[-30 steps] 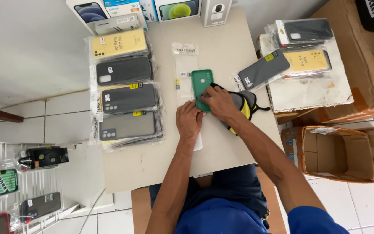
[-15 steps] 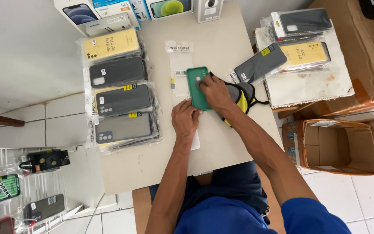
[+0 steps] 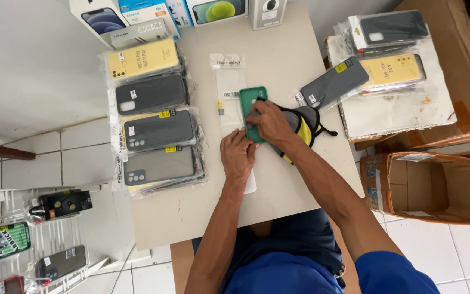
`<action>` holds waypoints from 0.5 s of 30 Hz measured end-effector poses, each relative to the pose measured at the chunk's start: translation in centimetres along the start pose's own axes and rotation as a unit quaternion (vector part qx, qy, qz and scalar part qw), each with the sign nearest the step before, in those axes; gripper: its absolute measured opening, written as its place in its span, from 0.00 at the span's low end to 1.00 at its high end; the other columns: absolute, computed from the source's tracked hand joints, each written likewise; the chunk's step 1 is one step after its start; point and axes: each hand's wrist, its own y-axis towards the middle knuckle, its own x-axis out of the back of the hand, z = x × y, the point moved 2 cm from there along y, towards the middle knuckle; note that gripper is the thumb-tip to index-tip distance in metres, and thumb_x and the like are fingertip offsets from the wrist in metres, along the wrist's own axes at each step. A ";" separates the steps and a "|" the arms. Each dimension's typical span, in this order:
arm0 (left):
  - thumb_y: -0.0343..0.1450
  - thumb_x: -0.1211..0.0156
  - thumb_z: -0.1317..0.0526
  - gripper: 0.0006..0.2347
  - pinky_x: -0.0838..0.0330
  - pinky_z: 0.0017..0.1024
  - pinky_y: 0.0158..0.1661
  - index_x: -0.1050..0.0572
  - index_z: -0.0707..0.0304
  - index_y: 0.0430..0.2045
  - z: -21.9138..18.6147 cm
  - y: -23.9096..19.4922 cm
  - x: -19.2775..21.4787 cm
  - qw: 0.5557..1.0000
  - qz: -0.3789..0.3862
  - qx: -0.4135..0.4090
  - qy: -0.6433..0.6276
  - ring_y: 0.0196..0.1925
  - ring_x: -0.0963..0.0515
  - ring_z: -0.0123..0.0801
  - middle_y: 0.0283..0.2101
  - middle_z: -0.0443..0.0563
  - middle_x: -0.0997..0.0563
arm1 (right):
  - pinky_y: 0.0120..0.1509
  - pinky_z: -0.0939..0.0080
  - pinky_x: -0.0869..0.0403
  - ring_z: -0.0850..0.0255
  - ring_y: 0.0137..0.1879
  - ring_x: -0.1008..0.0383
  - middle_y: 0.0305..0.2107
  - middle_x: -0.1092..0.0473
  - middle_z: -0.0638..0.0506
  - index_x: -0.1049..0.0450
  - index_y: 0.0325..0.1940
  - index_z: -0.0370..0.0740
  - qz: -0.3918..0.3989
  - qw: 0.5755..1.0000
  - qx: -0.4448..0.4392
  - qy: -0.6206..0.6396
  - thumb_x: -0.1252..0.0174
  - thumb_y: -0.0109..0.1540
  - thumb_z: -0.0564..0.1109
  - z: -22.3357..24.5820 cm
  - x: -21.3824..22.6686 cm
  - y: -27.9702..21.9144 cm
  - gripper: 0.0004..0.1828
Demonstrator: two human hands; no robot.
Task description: Unpacking, inspecting, and repacking various mobile phone cases and screen protectors on a desk.
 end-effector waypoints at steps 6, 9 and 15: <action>0.66 0.29 0.56 0.07 0.33 0.45 0.59 0.18 0.56 0.24 -0.9 0.2 0.5 1.000 -0.018 -0.003 0.012 0.55 0.20 0.46 0.45 0.53 0.15 | 0.36 0.57 0.31 0.54 0.38 0.32 0.40 0.35 0.50 0.19 0.39 0.48 -0.079 0.973 -0.046 -0.210 0.43 0.65 0.41 -0.3 -1.0 3.4 0.07; 0.65 0.28 0.54 0.07 0.33 0.44 0.59 0.18 0.55 0.24 -0.4 0.1 -0.2 0.999 -0.030 -0.004 0.010 0.54 0.20 0.44 0.45 0.51 0.15 | 0.33 0.58 0.33 0.55 0.37 0.33 0.37 0.39 0.50 0.21 0.34 0.47 -0.100 0.937 -0.085 -0.325 0.38 0.62 0.42 -1.7 -2.2 4.3 0.03; 0.65 0.30 0.53 0.08 0.35 0.45 0.61 0.18 0.55 0.25 0.7 -0.6 -1.4 0.999 -0.006 0.005 0.035 0.57 0.22 0.43 0.47 0.49 0.16 | 0.37 0.54 0.27 0.50 0.39 0.29 0.35 0.36 0.48 0.21 0.37 0.44 -0.077 0.947 -0.120 -0.289 0.33 0.53 0.40 2.4 -1.4 2.0 0.08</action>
